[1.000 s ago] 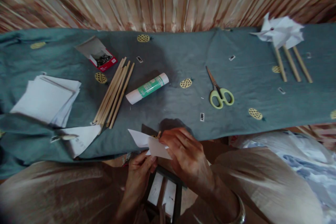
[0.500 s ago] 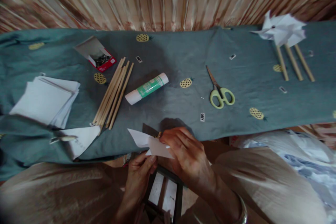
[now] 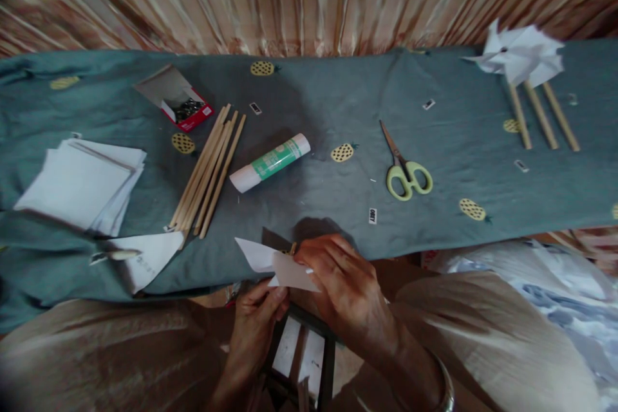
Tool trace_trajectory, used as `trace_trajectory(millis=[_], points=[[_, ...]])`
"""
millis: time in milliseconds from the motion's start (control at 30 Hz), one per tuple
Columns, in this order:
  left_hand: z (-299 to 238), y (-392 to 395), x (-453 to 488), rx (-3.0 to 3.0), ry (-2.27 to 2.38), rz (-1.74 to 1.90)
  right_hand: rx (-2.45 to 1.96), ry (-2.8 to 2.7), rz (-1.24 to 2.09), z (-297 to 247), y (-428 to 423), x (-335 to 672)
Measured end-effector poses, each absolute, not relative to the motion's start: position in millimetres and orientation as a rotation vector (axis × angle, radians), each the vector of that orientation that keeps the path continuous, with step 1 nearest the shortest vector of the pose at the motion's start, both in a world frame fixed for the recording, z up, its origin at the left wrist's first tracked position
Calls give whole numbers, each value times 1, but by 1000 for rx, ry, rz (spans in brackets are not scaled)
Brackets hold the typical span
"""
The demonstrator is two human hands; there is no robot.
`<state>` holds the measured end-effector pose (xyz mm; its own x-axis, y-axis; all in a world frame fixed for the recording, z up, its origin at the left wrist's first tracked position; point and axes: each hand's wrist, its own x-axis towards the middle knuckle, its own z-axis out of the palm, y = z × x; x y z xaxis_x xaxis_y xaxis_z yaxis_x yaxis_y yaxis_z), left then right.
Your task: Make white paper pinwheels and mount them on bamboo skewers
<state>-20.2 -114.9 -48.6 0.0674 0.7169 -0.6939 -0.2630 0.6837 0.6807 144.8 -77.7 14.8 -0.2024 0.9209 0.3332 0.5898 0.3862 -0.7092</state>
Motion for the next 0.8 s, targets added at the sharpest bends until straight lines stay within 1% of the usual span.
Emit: trace_trajectory(millis=[800], points=[[-47,-115,-19,372,1330,760,-1280,-1914,605,14,-78,145]])
